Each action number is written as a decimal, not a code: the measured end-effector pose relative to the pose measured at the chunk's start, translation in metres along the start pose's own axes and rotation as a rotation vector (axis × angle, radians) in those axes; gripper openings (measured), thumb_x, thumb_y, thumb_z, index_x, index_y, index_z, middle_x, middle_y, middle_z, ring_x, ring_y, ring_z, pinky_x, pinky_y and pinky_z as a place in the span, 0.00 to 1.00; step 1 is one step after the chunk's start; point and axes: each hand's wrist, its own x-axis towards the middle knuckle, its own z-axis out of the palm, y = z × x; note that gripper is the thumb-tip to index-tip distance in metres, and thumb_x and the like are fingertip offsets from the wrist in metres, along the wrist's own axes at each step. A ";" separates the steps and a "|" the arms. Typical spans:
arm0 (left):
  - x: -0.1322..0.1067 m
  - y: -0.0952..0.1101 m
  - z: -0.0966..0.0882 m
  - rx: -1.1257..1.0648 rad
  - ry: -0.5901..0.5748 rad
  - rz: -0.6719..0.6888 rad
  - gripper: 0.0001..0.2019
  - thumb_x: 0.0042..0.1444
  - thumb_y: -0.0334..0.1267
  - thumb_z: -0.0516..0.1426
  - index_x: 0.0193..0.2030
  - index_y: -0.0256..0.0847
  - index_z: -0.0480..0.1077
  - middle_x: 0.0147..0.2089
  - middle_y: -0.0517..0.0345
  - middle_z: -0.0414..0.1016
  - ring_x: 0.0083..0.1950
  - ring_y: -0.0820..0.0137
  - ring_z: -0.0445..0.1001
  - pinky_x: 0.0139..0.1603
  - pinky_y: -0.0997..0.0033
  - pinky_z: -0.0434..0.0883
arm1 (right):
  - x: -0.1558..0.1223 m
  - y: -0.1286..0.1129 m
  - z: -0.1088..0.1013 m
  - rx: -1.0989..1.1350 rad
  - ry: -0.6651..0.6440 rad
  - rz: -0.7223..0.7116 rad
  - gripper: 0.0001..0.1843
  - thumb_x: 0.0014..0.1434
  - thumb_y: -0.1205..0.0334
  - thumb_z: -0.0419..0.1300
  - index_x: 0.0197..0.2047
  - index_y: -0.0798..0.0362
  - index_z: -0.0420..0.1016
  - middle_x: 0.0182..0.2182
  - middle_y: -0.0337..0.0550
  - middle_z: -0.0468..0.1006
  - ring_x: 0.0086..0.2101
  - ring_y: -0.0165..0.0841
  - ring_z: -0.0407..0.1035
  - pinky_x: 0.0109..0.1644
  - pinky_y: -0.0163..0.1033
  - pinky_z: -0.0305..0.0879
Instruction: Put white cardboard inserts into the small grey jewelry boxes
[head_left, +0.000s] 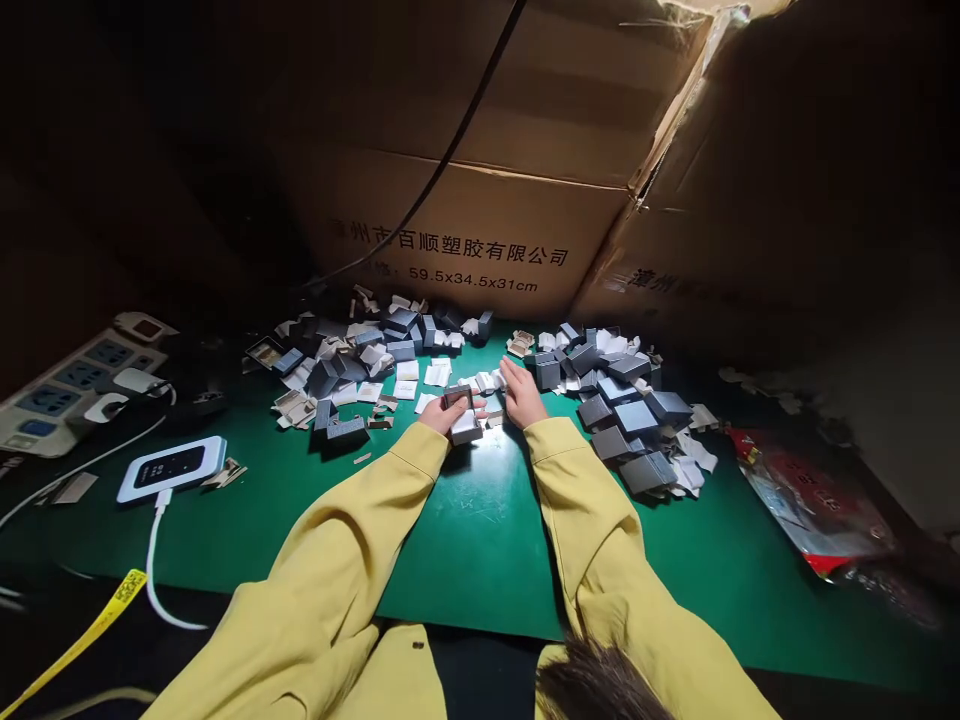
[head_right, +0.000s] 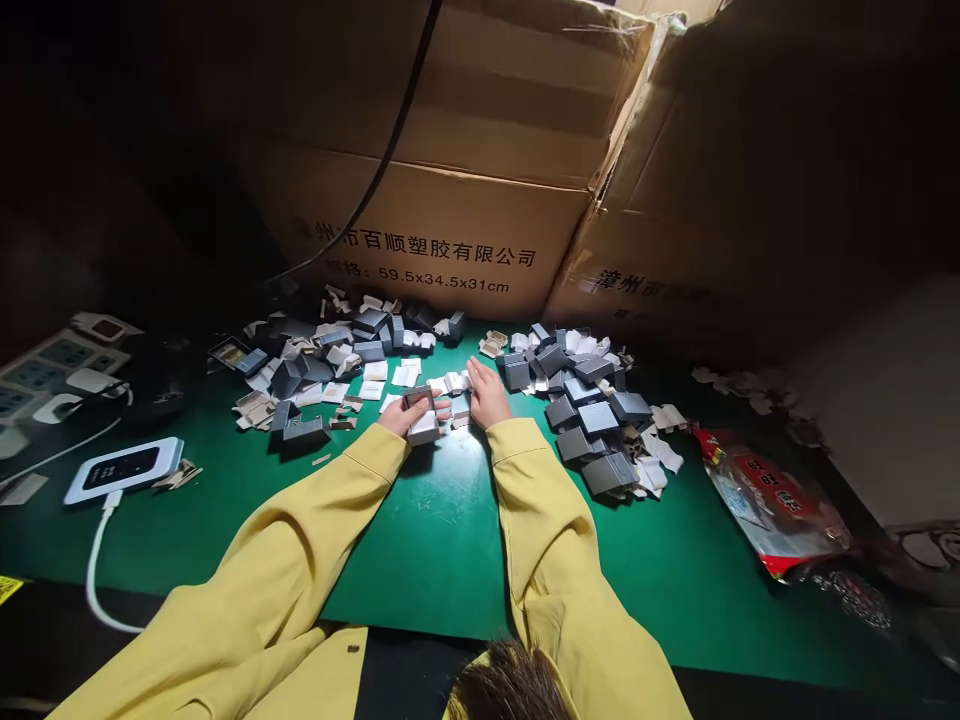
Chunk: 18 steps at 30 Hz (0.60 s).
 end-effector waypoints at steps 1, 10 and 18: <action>0.001 -0.003 -0.001 0.057 -0.025 0.024 0.27 0.40 0.46 0.69 0.46 0.33 0.72 0.41 0.44 0.79 0.38 0.58 0.79 0.42 0.54 0.76 | 0.003 0.000 0.003 -0.022 -0.064 0.000 0.32 0.51 0.76 0.48 0.60 0.56 0.66 0.60 0.50 0.66 0.59 0.41 0.59 0.58 0.51 0.62; 0.007 -0.010 -0.009 0.179 -0.085 0.092 0.35 0.40 0.54 0.67 0.53 0.34 0.72 0.46 0.43 0.79 0.45 0.53 0.78 0.48 0.52 0.74 | 0.004 -0.004 -0.004 0.067 -0.034 0.010 0.27 0.53 0.72 0.56 0.58 0.52 0.70 0.52 0.47 0.75 0.52 0.39 0.66 0.57 0.47 0.64; 0.004 -0.006 -0.008 0.151 -0.075 0.130 0.27 0.37 0.49 0.69 0.42 0.34 0.77 0.56 0.44 0.73 0.57 0.50 0.70 0.57 0.52 0.70 | -0.034 -0.027 -0.029 0.084 0.043 -0.005 0.27 0.54 0.64 0.64 0.58 0.48 0.70 0.50 0.46 0.77 0.45 0.39 0.66 0.51 0.48 0.65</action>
